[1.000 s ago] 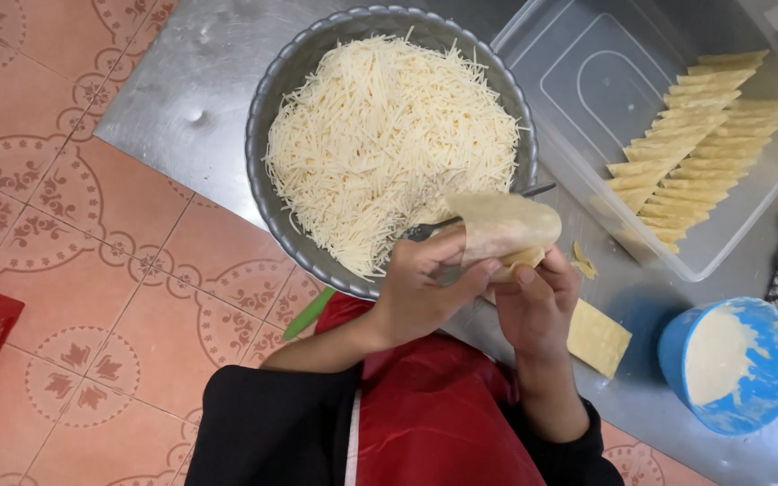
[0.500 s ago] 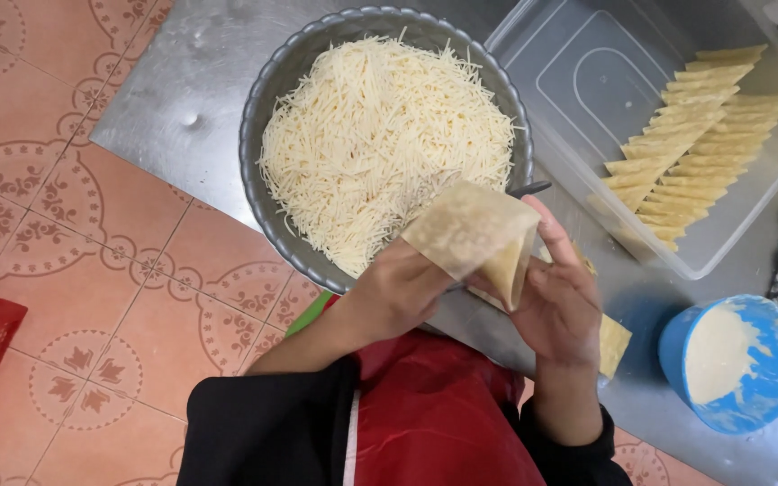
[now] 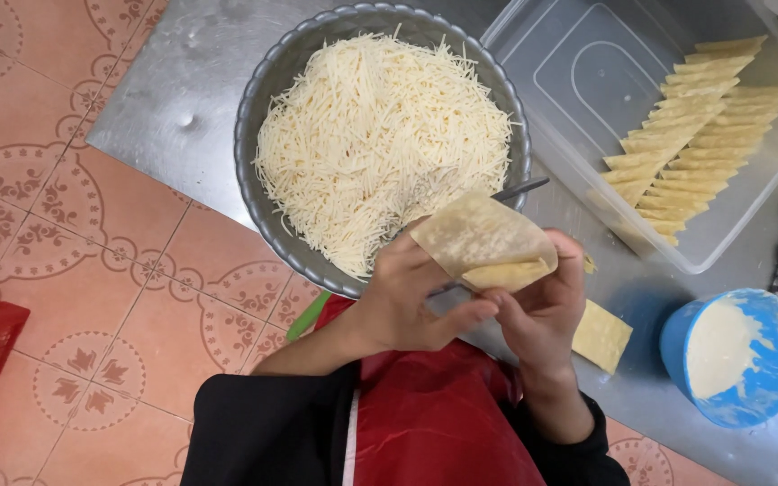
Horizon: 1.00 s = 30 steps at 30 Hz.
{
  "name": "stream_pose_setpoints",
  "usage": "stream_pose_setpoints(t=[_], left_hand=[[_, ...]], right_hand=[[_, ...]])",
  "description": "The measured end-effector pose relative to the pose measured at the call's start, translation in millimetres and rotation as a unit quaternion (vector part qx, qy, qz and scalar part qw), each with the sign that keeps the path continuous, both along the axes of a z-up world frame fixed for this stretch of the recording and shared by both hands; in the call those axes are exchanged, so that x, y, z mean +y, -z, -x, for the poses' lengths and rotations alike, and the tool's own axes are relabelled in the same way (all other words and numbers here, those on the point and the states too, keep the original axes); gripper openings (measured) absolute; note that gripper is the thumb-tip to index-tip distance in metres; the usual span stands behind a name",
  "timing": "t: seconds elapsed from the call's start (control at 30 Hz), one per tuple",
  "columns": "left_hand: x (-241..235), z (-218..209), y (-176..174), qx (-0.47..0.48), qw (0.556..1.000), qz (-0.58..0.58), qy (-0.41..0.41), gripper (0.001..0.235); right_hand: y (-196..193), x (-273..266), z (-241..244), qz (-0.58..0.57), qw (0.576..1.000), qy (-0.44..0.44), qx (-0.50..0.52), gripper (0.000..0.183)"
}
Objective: Fold and fill dough wrappers with shredded filling to create triangle-shaped pastries.
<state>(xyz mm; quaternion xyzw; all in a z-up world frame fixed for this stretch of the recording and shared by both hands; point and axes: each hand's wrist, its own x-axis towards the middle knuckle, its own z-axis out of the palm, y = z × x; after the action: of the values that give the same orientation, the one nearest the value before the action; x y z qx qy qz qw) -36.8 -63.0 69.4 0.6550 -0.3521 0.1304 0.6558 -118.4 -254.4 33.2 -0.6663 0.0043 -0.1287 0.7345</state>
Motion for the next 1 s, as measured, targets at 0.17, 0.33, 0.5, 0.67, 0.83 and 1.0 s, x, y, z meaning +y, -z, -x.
stream_pose_setpoints(t=[0.17, 0.33, 0.5, 0.67, 0.83, 1.0], left_hand=[[-5.7, 0.9, 15.8, 0.167, 0.985, -0.038, 0.023, 0.011], [-5.6, 4.2, 17.8, 0.16, 0.986, -0.032, 0.033, 0.01], [-2.1, -1.6, 18.0, -0.17, 0.98, 0.024, 0.104, 0.02], [3.4, -11.4, 15.8, -0.299, 0.948, -0.038, 0.1, 0.023], [-9.0, -0.2, 38.4, -0.272, 0.961, 0.021, 0.053, 0.018], [-31.5, 18.0, 42.1, -0.188, 0.981, -0.021, 0.046, 0.019]], right_hand=[[-7.3, 3.7, -1.6, 0.022, 0.999, 0.017, 0.026, 0.066], [-2.0, -5.4, 1.0, -0.02, 1.0, 0.011, 0.015, 0.058], [-7.9, -14.4, 5.2, -0.099, 0.994, 0.033, 0.017, 0.044], [-15.2, -34.3, 23.5, -0.061, 0.996, 0.051, 0.039, 0.033], [-20.9, -22.8, 30.9, -0.056, 0.996, 0.031, 0.058, 0.033], [-40.2, -4.2, 11.4, -0.126, 0.99, -0.067, -0.014, 0.044]])
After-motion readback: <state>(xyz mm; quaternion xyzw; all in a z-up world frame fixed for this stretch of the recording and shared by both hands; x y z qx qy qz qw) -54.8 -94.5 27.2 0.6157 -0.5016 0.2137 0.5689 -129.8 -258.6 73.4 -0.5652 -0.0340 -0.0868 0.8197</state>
